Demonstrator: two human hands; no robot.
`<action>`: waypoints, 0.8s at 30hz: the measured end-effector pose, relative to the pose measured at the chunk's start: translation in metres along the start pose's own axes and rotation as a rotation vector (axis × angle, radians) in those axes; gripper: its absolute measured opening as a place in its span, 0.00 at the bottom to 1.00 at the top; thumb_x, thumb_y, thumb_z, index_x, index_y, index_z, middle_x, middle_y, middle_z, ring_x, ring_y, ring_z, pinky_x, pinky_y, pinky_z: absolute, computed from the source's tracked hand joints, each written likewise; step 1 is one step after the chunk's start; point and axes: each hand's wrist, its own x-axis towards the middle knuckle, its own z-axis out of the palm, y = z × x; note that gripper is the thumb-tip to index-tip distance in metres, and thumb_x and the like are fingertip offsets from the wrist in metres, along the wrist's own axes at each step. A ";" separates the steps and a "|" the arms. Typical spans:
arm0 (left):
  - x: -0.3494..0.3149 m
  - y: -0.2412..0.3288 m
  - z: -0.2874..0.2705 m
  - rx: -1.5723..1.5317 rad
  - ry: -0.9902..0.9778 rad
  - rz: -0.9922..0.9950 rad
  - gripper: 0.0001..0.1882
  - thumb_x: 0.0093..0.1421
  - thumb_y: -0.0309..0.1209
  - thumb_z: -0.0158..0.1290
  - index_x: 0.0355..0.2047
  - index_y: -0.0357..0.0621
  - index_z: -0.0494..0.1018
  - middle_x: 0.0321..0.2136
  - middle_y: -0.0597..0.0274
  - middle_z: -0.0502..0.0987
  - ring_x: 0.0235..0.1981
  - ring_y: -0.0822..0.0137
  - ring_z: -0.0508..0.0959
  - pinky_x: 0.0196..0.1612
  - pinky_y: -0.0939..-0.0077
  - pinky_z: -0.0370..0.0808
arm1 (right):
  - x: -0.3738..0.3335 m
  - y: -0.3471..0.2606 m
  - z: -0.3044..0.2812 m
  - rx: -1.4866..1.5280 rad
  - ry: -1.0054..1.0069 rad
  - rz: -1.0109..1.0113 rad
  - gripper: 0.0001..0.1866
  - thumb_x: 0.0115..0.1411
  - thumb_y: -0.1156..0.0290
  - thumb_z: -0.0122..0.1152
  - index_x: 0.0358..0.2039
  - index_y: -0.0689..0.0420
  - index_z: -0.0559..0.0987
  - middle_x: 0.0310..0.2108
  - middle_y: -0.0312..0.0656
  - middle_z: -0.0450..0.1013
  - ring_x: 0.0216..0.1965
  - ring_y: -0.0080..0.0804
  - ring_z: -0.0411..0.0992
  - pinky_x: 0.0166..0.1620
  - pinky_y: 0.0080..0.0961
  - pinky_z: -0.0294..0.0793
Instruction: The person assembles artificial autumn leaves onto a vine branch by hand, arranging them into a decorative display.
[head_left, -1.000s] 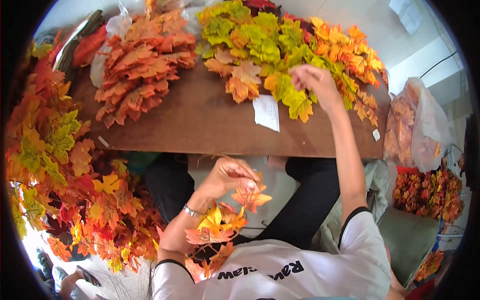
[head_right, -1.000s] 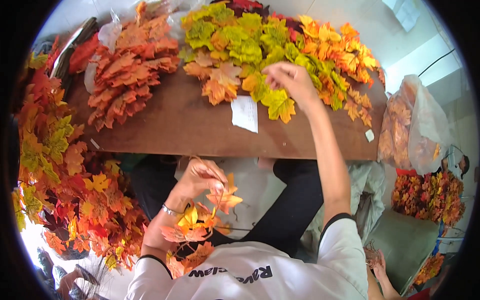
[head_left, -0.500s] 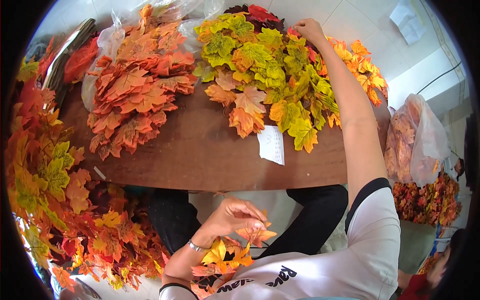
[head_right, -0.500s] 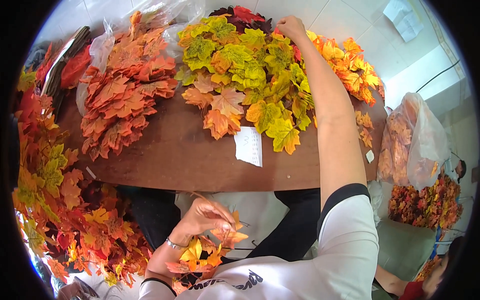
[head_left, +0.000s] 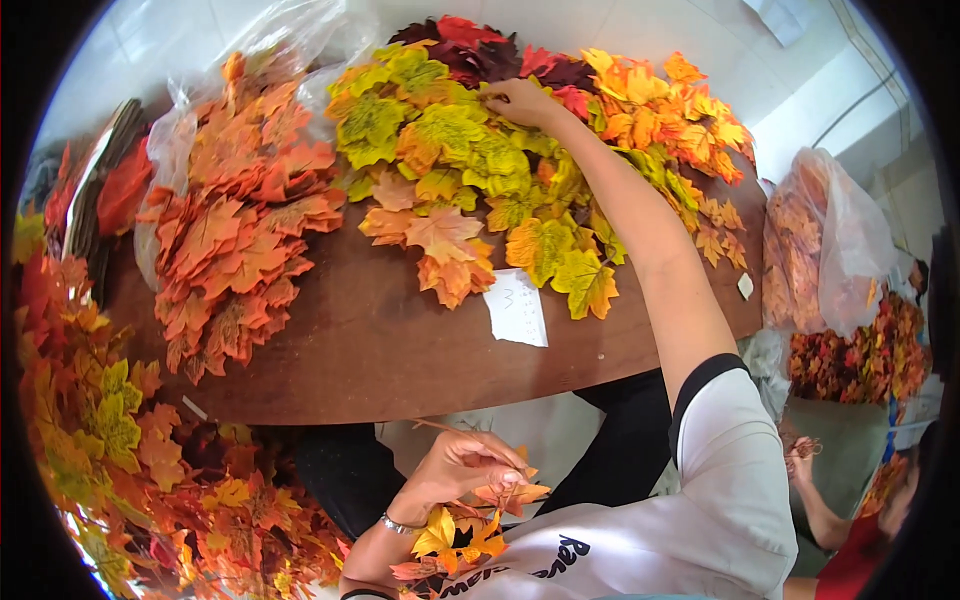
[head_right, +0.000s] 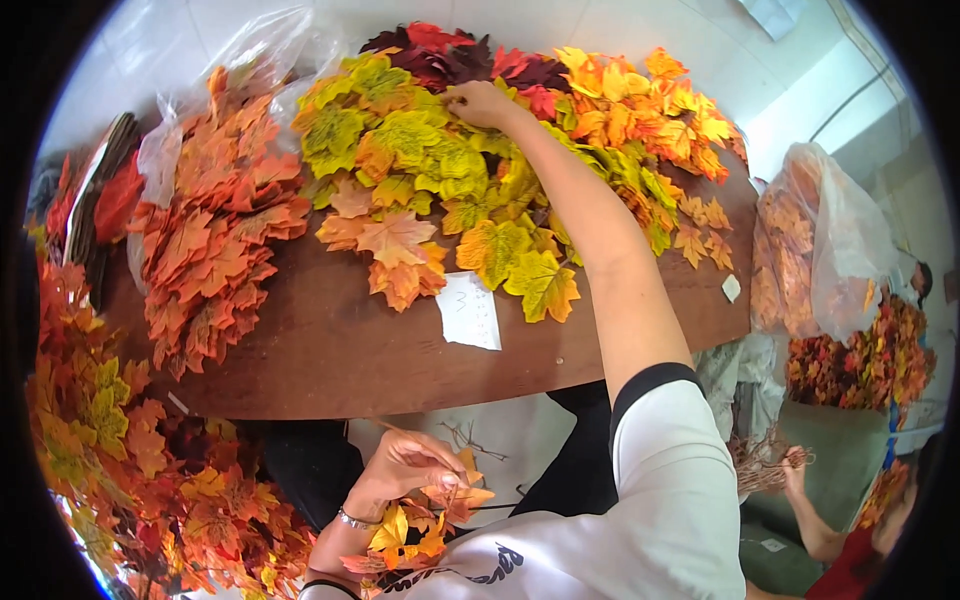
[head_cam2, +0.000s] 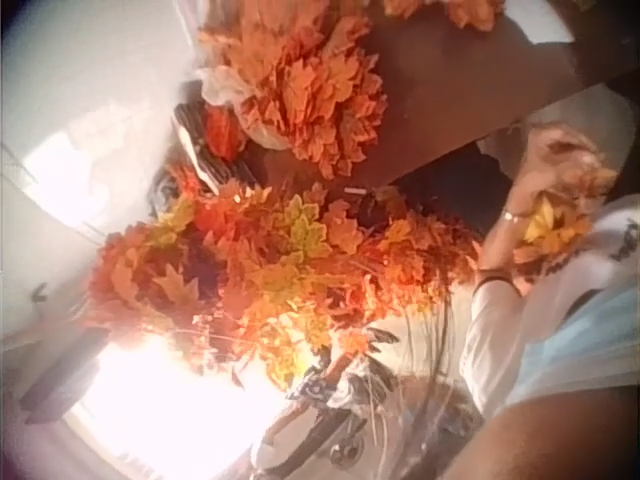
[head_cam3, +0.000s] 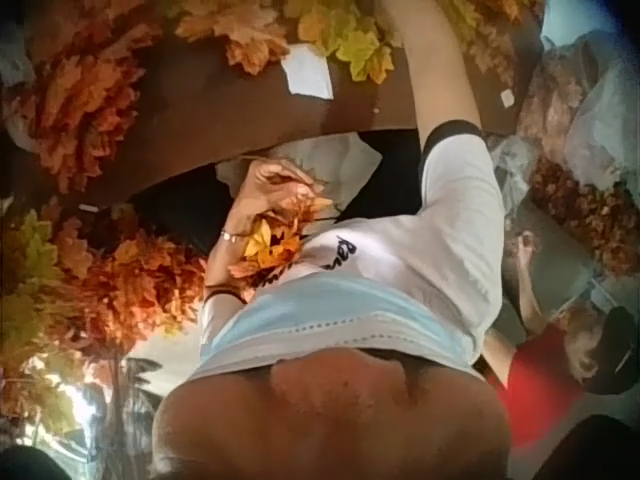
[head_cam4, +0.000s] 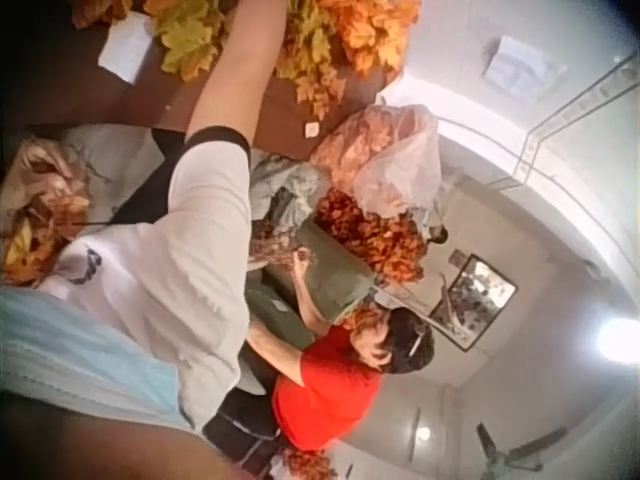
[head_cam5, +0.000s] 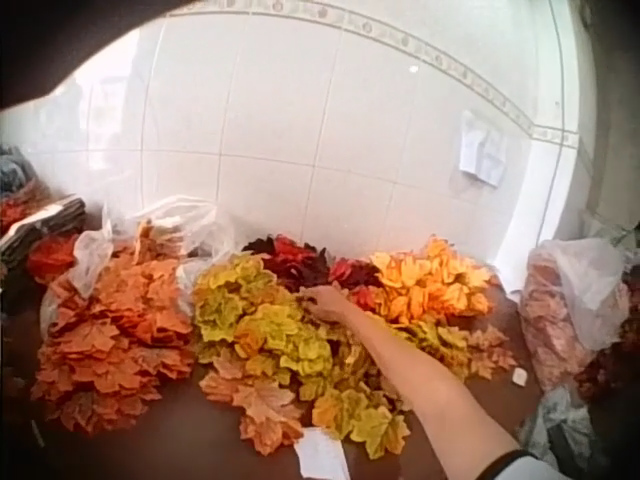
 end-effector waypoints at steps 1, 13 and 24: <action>-0.002 0.000 0.000 -0.028 0.039 -0.026 0.05 0.46 0.16 0.55 0.26 0.30 0.73 0.24 0.53 0.76 0.26 0.68 0.76 0.29 0.81 0.73 | 0.000 -0.002 -0.005 0.000 0.007 0.011 0.15 0.48 0.63 0.52 0.36 0.51 0.77 0.35 0.44 0.73 0.36 0.40 0.71 0.41 0.30 0.69; -0.003 -0.008 -0.005 -0.005 0.068 -0.015 0.06 0.45 0.16 0.55 0.27 0.28 0.73 0.23 0.51 0.75 0.22 0.69 0.75 0.26 0.83 0.72 | -0.037 0.073 -0.022 -0.232 0.163 0.403 0.27 0.43 0.46 0.53 0.29 0.59 0.77 0.29 0.49 0.73 0.34 0.42 0.72 0.37 0.35 0.71; 0.017 -0.012 0.010 -0.064 0.028 -0.009 0.08 0.42 0.16 0.57 0.26 0.28 0.73 0.22 0.48 0.74 0.22 0.65 0.76 0.25 0.79 0.75 | -0.034 0.130 -0.014 0.248 0.666 0.688 0.09 0.34 0.66 0.58 0.21 0.49 0.80 0.25 0.42 0.74 0.28 0.38 0.73 0.37 0.26 0.71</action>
